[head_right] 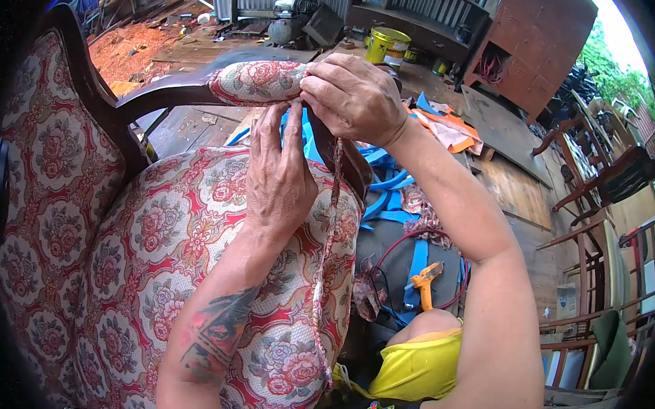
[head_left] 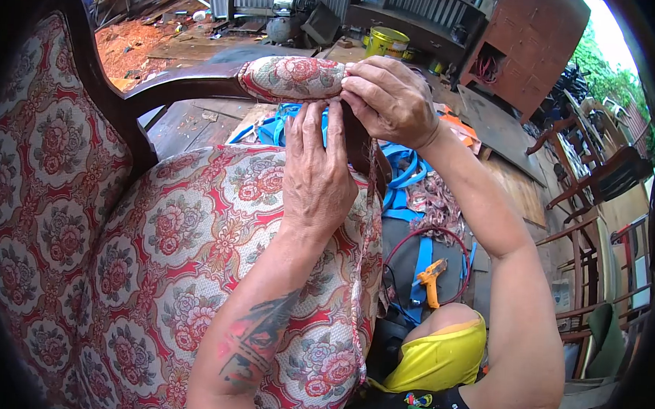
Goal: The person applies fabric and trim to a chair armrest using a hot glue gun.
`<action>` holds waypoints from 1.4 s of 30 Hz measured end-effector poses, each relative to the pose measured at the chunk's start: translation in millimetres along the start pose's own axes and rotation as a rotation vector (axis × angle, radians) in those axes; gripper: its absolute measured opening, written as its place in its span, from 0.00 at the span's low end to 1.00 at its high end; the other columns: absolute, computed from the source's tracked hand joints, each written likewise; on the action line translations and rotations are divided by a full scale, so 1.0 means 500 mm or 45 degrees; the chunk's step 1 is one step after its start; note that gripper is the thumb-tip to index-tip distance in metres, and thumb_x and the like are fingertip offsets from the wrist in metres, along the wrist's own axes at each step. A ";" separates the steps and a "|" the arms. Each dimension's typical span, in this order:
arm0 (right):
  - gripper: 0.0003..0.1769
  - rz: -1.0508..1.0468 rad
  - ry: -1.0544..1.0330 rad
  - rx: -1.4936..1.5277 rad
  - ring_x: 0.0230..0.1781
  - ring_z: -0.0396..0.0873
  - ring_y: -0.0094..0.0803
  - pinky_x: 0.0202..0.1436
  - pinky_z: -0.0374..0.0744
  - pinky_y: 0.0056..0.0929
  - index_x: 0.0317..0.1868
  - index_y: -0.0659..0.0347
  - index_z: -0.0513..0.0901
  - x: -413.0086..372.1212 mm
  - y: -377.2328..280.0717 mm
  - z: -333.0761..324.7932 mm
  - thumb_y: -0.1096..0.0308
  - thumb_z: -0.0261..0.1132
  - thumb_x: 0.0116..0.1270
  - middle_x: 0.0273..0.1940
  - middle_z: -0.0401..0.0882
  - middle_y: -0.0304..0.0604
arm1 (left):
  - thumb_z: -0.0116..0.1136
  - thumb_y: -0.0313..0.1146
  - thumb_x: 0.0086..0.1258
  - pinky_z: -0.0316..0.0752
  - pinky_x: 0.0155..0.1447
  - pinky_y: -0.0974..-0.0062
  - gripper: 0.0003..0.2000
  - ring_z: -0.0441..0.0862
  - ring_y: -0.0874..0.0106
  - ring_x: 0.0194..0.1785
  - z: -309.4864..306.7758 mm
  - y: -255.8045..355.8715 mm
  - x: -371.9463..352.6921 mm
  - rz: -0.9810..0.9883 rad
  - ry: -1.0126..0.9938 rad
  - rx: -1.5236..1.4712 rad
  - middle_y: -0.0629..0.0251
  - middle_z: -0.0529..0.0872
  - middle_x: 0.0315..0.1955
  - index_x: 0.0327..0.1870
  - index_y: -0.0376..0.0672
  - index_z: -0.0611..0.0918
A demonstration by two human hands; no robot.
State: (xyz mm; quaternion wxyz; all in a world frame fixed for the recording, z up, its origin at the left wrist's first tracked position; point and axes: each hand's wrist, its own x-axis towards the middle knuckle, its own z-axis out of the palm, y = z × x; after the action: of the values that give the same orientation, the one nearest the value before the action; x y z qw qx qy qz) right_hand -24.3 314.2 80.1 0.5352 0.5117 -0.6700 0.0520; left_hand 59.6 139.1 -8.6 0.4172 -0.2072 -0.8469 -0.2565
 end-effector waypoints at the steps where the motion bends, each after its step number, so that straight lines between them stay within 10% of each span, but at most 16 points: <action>1: 0.15 -0.008 0.001 -0.002 0.53 0.91 0.44 0.60 0.89 0.41 0.50 0.59 0.91 0.001 -0.001 -0.001 0.67 0.81 0.64 0.51 0.92 0.44 | 0.64 0.23 0.64 0.59 0.87 0.44 0.39 0.67 0.42 0.82 0.001 0.000 -0.001 0.009 0.012 -0.016 0.39 0.71 0.75 0.81 0.29 0.69; 42: 0.16 0.009 0.016 -0.036 0.54 0.91 0.44 0.61 0.89 0.41 0.50 0.57 0.90 -0.004 -0.005 0.007 0.65 0.83 0.63 0.53 0.92 0.43 | 0.58 0.18 0.64 0.59 0.88 0.45 0.41 0.62 0.40 0.85 -0.001 0.015 -0.006 -0.053 -0.029 -0.059 0.34 0.67 0.78 0.84 0.26 0.63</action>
State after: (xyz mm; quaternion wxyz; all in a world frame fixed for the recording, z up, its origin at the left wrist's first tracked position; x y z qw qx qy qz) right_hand -24.8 312.0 76.1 0.5463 0.5014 -0.6692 0.0478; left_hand 65.9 144.4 -8.9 0.3972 -0.2020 -0.8496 -0.2822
